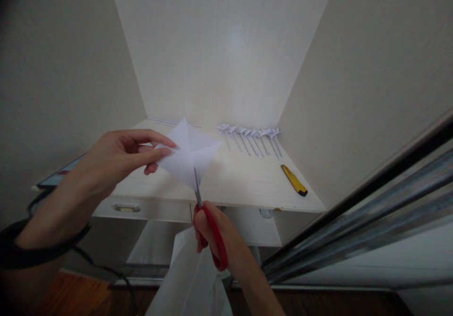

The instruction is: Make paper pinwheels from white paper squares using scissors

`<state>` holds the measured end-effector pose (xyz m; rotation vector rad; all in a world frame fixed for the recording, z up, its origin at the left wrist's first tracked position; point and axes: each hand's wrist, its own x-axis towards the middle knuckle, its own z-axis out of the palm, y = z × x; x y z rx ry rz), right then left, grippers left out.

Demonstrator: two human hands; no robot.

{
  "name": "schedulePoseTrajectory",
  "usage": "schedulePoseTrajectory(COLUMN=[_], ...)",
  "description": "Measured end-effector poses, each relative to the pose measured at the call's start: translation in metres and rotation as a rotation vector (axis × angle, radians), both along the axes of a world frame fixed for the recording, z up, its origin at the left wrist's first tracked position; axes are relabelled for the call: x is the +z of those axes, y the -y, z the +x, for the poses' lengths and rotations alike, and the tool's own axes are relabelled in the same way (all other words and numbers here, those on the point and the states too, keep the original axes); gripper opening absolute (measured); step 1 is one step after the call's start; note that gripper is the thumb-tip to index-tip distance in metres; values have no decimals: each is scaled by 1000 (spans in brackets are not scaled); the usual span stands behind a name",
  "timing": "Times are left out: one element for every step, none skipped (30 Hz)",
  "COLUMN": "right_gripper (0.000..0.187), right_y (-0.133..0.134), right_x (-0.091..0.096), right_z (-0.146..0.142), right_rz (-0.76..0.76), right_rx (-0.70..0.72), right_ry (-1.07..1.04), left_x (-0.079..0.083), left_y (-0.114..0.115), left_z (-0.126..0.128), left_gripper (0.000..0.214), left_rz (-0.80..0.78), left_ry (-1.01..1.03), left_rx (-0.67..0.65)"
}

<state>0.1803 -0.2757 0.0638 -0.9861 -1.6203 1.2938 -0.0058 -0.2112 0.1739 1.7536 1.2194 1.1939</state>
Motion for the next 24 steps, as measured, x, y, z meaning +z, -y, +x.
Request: schedulePoseTrajectory(right_gripper=[61,61,61,61,61,61,61,61,61,61,61,61,61,61,61,61,61,61,61,61,61,61,61,61], right_y=[0,0,0,0,0,1,1,1,2,2,2,3,3,3,3,3,3,3,2,2,2,1,0,-1], right_x=[-1,-1,-2,-2,-2,-2,-1,0,1,2,3,3,4,4,4,3,3,2,2,0,-1,-3,-5,-7], right_z=[0,0,0,0,0,0,-1,-1,-2,-3,-3,-3,-3,-3,-4,-4,-4,-4,-4,-4,-4,-4,-4,-4], right_rz=[0,-7,-19,-37,-58,-78,-93,-100,-99,-94,-88,-86,-92,-103,-116,-126,-134,-142,-152,-162,-173,-183,-189,-192], right_rx=[4,3,-1,-7,-12,-16,-24,-31,-37,-40,-41,-41,-38,-33,-30,-31,-36,-45,-56,-68,-77,-79,-77,-77], right_ry=[9,15,24,29,35,38,40,39,37,35,36,37,38,39,36,33,30,29,27,23,22,20,17,12], left_x=[0,-1,-1,-2,-2,-2,-2,-2,-2,-2,-2,-2,-2,-2,-2,-2,-2,-3,-3,-3,-3,-4,-5,-6], left_y=[0,0,-1,-1,-1,-1,-1,-1,-1,-1,0,0,0,0,0,0,0,0,-1,-1,-1,0,1,2], left_z=[-1,-1,-2,-2,-3,-3,-3,-3,-3,-3,-2,-2,-1,-1,-1,-1,-2,-2,-3,-3,-3,-3,-2,-1], left_gripper=[9,9,9,10,10,10,11,11,11,11,10,9,8,7,7,6,6,6,7,7,7,8,9,12], left_rz=[3,6,9,11,12,11,11,10,10,11,13,14,15,15,15,17,19,23,26,28,29,31,38,51], left_ry=[-1,-2,-4,-6,-7,-9,-10,-10,-7,-2,4,10,16,19,21,22,23,26,26,24,25,30,42,66], left_rx=[-1,-3,-6,-10,-13,-16,-16,-17,-16,-13,-10,-8,-7,-6,-7,-7,-6,-3,-1,2,7,13,19,30])
